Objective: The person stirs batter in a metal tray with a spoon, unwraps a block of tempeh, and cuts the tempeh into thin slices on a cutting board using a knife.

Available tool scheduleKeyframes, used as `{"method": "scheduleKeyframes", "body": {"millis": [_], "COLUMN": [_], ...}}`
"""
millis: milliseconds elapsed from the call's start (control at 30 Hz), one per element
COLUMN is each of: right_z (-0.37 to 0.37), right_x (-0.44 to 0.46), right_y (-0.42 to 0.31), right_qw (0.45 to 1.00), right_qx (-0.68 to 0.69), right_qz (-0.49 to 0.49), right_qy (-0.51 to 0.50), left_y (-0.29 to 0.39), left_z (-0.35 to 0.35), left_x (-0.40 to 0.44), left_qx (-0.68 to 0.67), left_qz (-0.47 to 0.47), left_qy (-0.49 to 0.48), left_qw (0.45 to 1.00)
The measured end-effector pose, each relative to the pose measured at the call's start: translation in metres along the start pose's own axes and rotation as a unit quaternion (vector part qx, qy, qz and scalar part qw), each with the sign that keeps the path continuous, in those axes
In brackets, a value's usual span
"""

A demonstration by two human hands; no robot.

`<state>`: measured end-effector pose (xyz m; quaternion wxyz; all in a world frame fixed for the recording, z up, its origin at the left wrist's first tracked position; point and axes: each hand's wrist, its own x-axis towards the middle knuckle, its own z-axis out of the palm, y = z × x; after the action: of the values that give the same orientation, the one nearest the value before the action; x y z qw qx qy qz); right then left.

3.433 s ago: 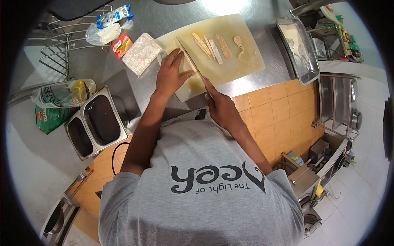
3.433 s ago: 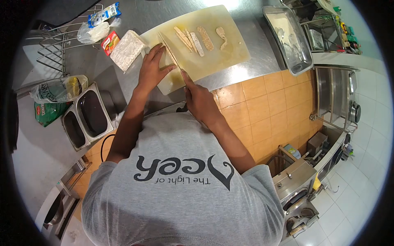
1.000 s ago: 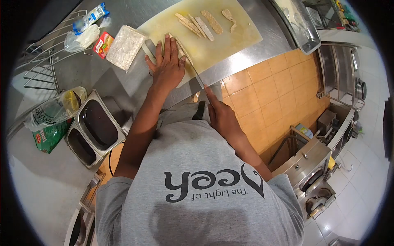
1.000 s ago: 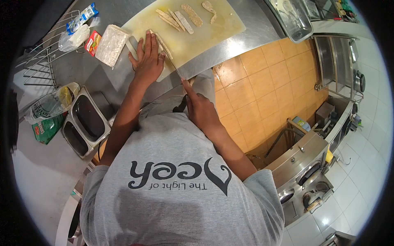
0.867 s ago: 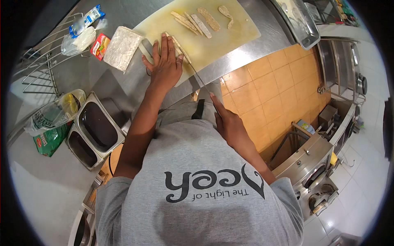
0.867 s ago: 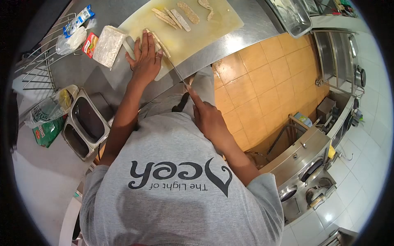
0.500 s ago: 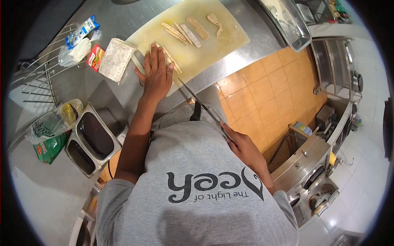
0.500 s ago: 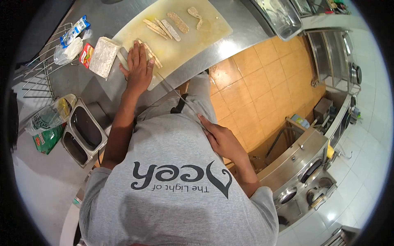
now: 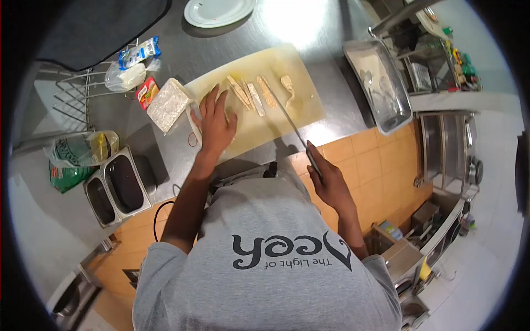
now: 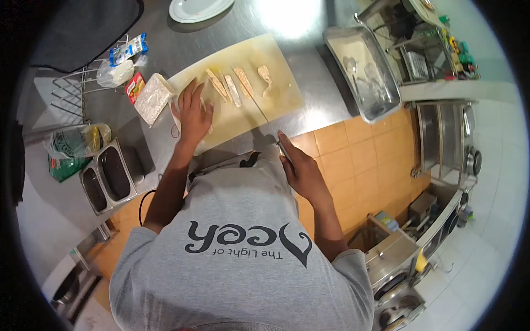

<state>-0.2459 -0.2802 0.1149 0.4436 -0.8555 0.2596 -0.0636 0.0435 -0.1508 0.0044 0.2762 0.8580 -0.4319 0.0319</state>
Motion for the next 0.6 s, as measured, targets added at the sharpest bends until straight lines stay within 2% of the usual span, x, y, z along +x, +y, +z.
{"method": "scheduleKeyframes", "body": {"millis": [33,133,233,333,433,533,567,600], "right_z": [0.0,-0.005,-0.01,-0.013,-0.012,0.003,0.01,0.015], "right_x": [0.007,0.021,0.024,0.022,0.022,0.026,0.03,0.034], "right_y": [0.007,0.008,0.013,0.017,0.017,0.019,0.018,0.013], "right_qw": [1.0,0.999,0.999,0.998,0.994,0.992,0.991,0.991], "right_qx": [0.011,0.028,0.029,0.029,0.044,0.048,0.046,0.042], "right_qz": [-0.012,-0.018,-0.005,0.017,0.003,-0.058,-0.084,-0.069], "right_qy": [-0.005,-0.018,-0.033,-0.058,-0.1,-0.104,-0.098,-0.106], "left_y": [-0.008,-0.031,-0.045,-0.051,-0.054,-0.058,-0.059,-0.058], "left_z": [0.003,0.004,-0.007,-0.02,-0.034,-0.039,-0.04,-0.04], "left_x": [0.015,0.067,0.096,0.111,0.117,0.106,0.103,0.099], "left_qx": [-0.007,0.051,0.011,0.03,-0.022,0.015,-0.038,-0.09], "left_qz": [0.025,0.015,0.086,0.137,0.086,0.096,0.068,0.04], "left_qy": [0.006,-0.065,-0.151,-0.207,-0.261,-0.22,-0.2,-0.178], "left_qw": [1.0,0.996,0.985,0.968,0.961,0.971,0.977,0.979]}}
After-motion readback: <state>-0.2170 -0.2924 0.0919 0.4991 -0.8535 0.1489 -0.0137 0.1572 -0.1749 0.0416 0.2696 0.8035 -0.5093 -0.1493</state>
